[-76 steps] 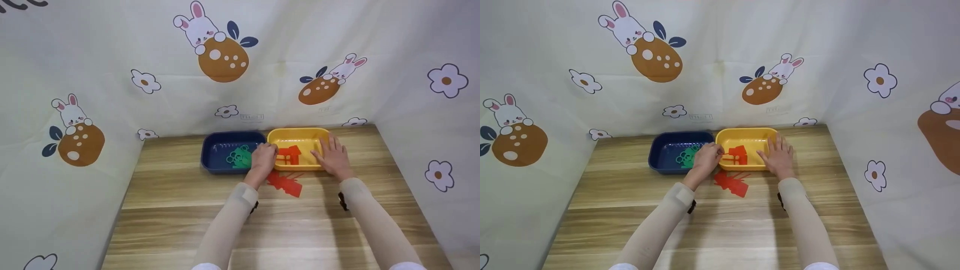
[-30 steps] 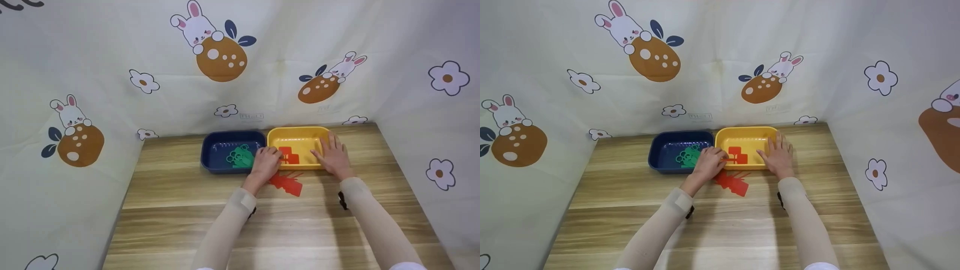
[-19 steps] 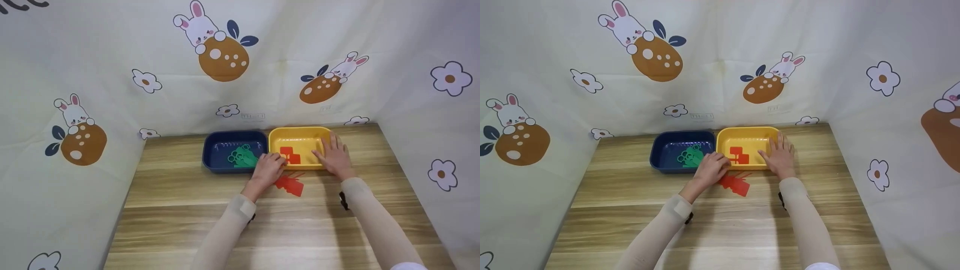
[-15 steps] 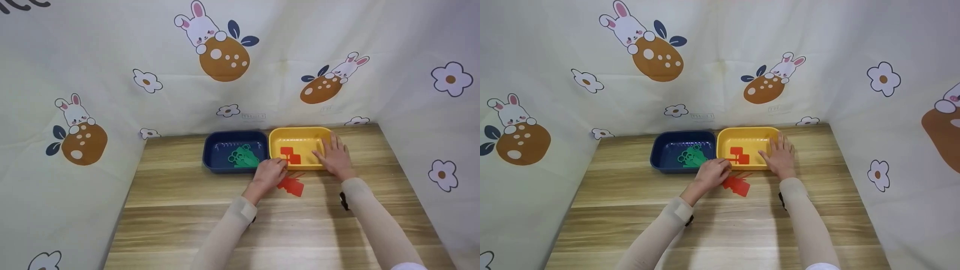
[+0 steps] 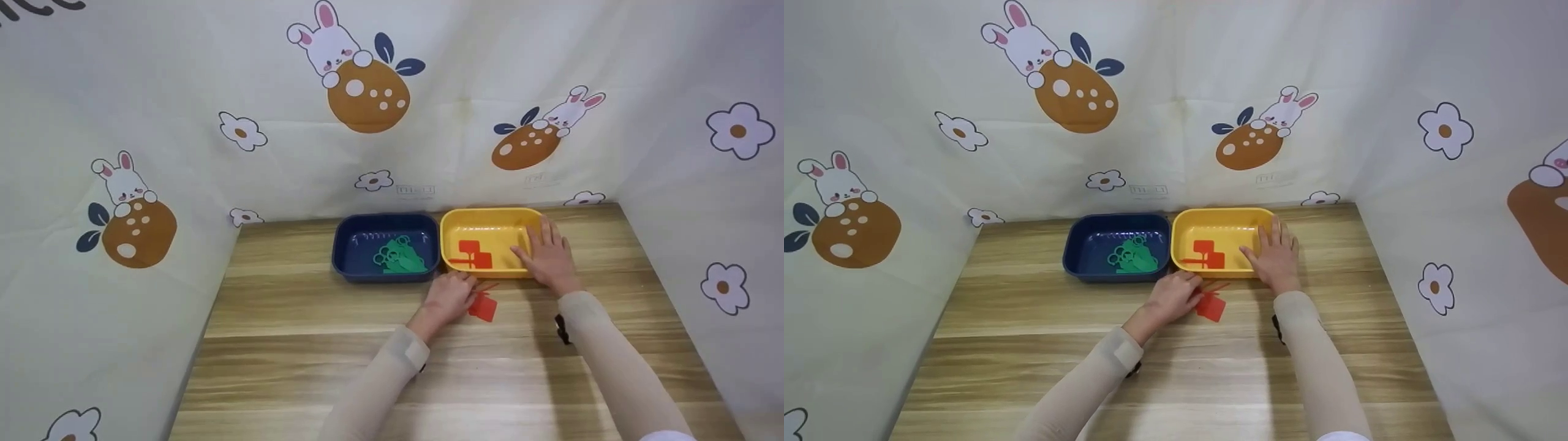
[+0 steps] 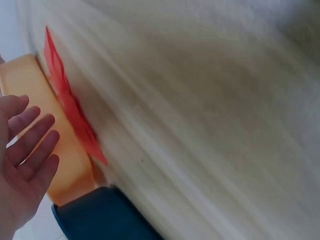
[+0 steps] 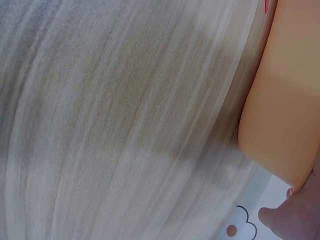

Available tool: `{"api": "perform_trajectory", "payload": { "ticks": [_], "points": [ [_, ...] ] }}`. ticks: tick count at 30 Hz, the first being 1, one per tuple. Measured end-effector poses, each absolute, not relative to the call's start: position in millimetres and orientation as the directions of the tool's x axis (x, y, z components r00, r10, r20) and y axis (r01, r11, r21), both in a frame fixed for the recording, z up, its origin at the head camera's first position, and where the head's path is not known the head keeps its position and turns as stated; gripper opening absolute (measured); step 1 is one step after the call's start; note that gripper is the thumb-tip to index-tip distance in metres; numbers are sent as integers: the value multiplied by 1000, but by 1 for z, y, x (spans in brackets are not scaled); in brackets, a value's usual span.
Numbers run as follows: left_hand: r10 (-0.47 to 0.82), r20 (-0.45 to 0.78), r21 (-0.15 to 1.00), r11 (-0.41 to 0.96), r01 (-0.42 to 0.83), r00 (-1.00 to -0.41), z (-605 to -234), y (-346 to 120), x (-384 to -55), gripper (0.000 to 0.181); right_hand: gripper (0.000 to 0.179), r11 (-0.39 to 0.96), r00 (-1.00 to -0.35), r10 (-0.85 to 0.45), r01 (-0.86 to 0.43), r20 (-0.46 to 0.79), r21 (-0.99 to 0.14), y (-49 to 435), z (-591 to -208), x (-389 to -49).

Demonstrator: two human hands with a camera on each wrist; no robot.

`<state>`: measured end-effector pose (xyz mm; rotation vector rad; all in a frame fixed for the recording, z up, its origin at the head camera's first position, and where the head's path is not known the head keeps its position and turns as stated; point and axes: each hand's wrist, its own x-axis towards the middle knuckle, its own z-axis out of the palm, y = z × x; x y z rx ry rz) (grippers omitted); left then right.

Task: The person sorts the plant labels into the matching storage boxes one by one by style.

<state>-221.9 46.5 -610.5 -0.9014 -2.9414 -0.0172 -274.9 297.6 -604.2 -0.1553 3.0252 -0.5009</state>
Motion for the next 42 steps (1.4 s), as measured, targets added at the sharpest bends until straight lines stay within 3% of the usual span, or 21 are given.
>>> {"api": "perform_trajectory", "payload": {
  "ticks": [8,12,17,27,42],
  "points": [
    [493,18,-56,869,491,-870,-620,57,-218,28,82,945,-992,-114,-91,-53,-315,299,-605,-275],
    [496,45,-79,867,492,-867,-623,59,-217,22,82,944,-992,-113,-92,-50,-316,298,-606,-276],
    [489,8,-53,871,488,-872,-622,59,-217,29,83,944,-992,-116,-93,-53,-317,296,-605,-275],
    [497,50,-34,868,496,-866,-621,58,-215,26,78,942,-993,-115,-102,-22,-319,297,-606,-276],
    [530,24,-16,848,529,-848,-595,54,-210,30,81,944,-990,-126,-102,-59,-314,299,-606,-276]
  ]
}}
